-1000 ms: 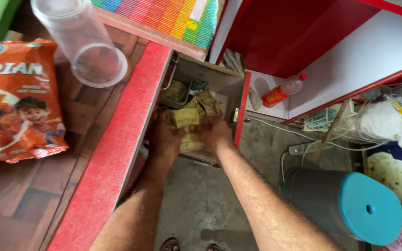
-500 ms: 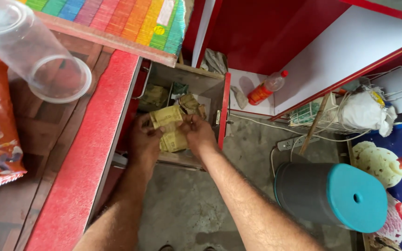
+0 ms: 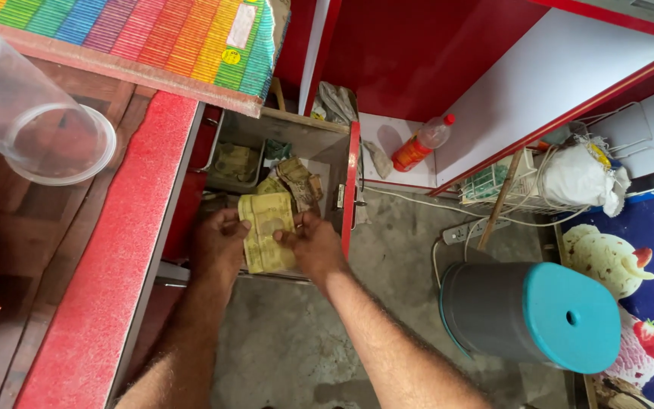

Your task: Sweeping the floor and organizing items behind a counter in a small shop.

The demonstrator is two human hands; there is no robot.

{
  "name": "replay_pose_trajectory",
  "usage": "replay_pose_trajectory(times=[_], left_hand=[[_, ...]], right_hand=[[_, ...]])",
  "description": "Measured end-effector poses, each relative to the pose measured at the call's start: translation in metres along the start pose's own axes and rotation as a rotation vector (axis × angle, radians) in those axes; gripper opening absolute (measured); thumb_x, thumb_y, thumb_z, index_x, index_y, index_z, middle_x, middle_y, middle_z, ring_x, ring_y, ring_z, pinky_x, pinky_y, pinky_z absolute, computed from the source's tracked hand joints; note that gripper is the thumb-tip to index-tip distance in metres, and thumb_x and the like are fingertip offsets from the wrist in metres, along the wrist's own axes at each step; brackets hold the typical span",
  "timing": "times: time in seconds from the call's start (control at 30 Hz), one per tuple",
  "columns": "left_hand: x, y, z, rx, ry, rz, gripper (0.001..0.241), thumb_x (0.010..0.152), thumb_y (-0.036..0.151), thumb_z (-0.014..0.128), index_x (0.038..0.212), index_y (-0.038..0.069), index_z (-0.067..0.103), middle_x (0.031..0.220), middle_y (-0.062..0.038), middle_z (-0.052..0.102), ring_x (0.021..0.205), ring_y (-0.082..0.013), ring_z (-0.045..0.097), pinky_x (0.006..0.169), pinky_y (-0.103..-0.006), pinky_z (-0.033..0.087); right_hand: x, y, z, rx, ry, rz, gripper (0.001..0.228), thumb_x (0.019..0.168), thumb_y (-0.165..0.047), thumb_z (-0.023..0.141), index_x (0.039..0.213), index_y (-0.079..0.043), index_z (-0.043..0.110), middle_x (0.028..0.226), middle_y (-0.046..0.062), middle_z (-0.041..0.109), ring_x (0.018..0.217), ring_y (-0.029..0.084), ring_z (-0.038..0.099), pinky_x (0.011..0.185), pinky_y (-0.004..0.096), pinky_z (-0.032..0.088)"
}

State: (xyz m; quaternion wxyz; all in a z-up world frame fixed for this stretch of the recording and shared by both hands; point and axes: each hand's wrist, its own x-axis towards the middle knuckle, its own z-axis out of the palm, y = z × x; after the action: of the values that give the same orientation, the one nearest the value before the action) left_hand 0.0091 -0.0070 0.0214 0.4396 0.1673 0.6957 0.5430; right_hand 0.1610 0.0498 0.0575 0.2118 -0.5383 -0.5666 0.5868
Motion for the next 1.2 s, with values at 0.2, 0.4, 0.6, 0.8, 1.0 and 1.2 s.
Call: replay_pose_trajectory(times=[0.2, 0.4, 0.6, 0.8, 1.0, 1.2], left_hand=[[-0.016, 0.027, 0.004, 0.141, 0.082, -0.115, 0.019, 0.097, 0.015, 0.064, 0.115, 0.008, 0.066, 0.101, -0.005, 0.073, 0.088, -0.0162, 0.070, 0.077, -0.0324, 0.056], [-0.005, 0.007, 0.003, 0.264, 0.124, 0.078, 0.019, 0.098, 0.017, 0.066, 0.111, 0.003, 0.069, 0.097, -0.008, 0.074, 0.087, -0.0191, 0.068, 0.077, -0.0331, 0.052], [-0.005, 0.007, 0.008, 0.242, 0.150, 0.090, 0.020, 0.098, 0.019, 0.066, 0.110, 0.004, 0.071, 0.095, -0.007, 0.075, 0.084, -0.0188, 0.068, 0.077, -0.0347, 0.052], [-0.009, 0.016, 0.011, 0.300, 0.173, 0.161, 0.021, 0.101, 0.020, 0.061, 0.112, 0.005, 0.072, 0.093, -0.010, 0.076, 0.083, -0.0208, 0.068, 0.077, -0.0361, 0.053], [0.014, 0.003, 0.022, 0.086, 0.105, 0.340, 0.036, 0.102, 0.024, 0.053, 0.131, 0.006, 0.066, 0.112, -0.013, 0.076, 0.098, -0.0242, 0.071, 0.089, -0.0371, 0.054], [0.006, -0.004, 0.024, 0.490, 0.189, 0.276, 0.060, 0.098, 0.033, 0.061, 0.149, 0.004, 0.046, 0.146, -0.023, 0.055, 0.135, -0.0392, 0.052, 0.109, -0.0483, 0.043]], right_hand=[[0.001, -0.004, 0.001, 0.005, 0.007, 0.026, 0.021, 0.094, -0.014, 0.069, 0.113, -0.005, 0.069, 0.099, 0.005, 0.079, 0.090, 0.011, 0.072, 0.084, 0.027, 0.056], [0.007, -0.003, 0.007, 0.047, 0.065, 0.001, 0.022, 0.095, -0.012, 0.067, 0.115, -0.004, 0.068, 0.102, 0.007, 0.079, 0.092, 0.011, 0.070, 0.085, 0.028, 0.054], [0.003, -0.024, 0.010, -0.055, 0.092, -0.133, 0.022, 0.093, -0.015, 0.071, 0.110, 0.000, 0.069, 0.100, 0.009, 0.080, 0.089, 0.011, 0.070, 0.084, 0.029, 0.054], [0.002, -0.036, 0.013, -0.131, 0.145, -0.157, 0.032, 0.090, -0.023, 0.073, 0.113, -0.002, 0.070, 0.103, 0.013, 0.080, 0.092, 0.016, 0.075, 0.084, 0.032, 0.056], [0.017, -0.024, 0.009, -0.388, 0.097, -0.240, 0.057, 0.100, -0.039, 0.069, 0.137, 0.001, 0.052, 0.118, 0.026, 0.069, 0.115, 0.042, 0.065, 0.095, 0.048, 0.052], [0.014, 0.030, 0.001, -0.615, 0.035, -0.262, 0.067, 0.095, -0.026, 0.067, 0.149, 0.003, 0.042, 0.129, 0.033, 0.061, 0.122, 0.047, 0.060, 0.103, 0.049, 0.050]])
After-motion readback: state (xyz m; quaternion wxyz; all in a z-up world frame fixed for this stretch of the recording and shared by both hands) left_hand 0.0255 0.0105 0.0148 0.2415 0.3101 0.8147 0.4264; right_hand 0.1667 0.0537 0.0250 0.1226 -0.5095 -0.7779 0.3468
